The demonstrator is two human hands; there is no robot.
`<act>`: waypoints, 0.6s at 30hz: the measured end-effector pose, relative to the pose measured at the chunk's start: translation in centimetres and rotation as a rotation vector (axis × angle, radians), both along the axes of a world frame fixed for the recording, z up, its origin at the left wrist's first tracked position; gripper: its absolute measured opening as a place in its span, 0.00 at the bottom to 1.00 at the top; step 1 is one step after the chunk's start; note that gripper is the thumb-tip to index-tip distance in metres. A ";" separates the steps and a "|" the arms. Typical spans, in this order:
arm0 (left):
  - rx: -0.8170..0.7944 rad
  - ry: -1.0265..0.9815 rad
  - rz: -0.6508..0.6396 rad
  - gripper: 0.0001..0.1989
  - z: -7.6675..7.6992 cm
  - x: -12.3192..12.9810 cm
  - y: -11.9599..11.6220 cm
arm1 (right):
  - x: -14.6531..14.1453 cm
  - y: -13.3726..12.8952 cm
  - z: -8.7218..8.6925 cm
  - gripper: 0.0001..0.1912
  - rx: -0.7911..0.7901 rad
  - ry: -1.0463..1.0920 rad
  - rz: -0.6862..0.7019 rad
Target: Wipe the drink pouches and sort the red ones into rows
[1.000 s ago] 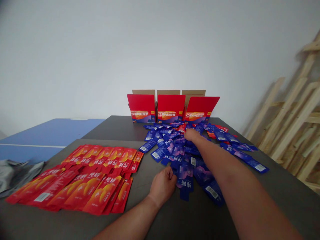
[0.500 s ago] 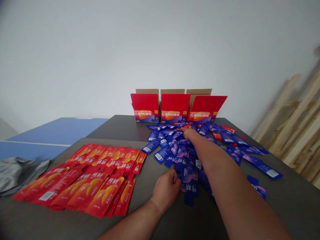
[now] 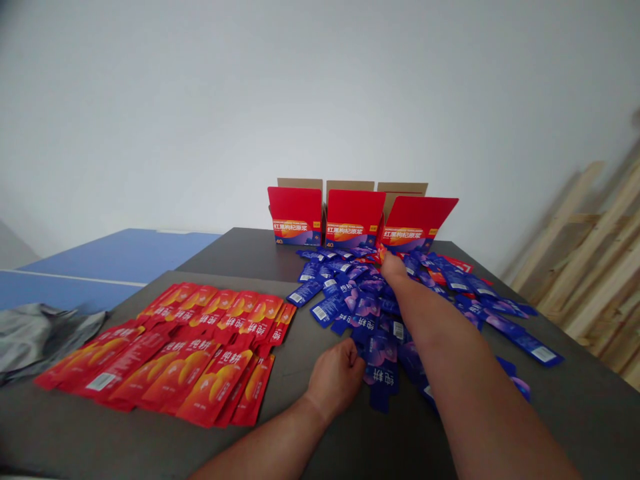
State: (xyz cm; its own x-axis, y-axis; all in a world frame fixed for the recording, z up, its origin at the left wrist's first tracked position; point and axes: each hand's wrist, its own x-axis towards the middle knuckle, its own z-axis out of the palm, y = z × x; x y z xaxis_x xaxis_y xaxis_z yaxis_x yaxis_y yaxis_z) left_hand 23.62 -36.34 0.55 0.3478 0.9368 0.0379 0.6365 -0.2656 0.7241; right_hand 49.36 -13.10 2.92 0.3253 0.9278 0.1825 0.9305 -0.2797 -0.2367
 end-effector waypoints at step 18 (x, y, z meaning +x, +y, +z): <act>0.025 -0.386 0.105 0.10 -0.5 0.1 1.6 | -13.4 -16.4 1.2 0.18 0.636 1.644 0.040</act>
State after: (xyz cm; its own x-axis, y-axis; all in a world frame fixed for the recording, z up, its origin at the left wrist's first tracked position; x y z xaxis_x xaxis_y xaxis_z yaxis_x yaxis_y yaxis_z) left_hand 23.77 -34.70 0.06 0.2058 0.9636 0.1705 0.3438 -0.2344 0.9093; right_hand 36.01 -29.50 4.09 0.5082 0.8609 0.0222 -0.3582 0.2347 -0.9037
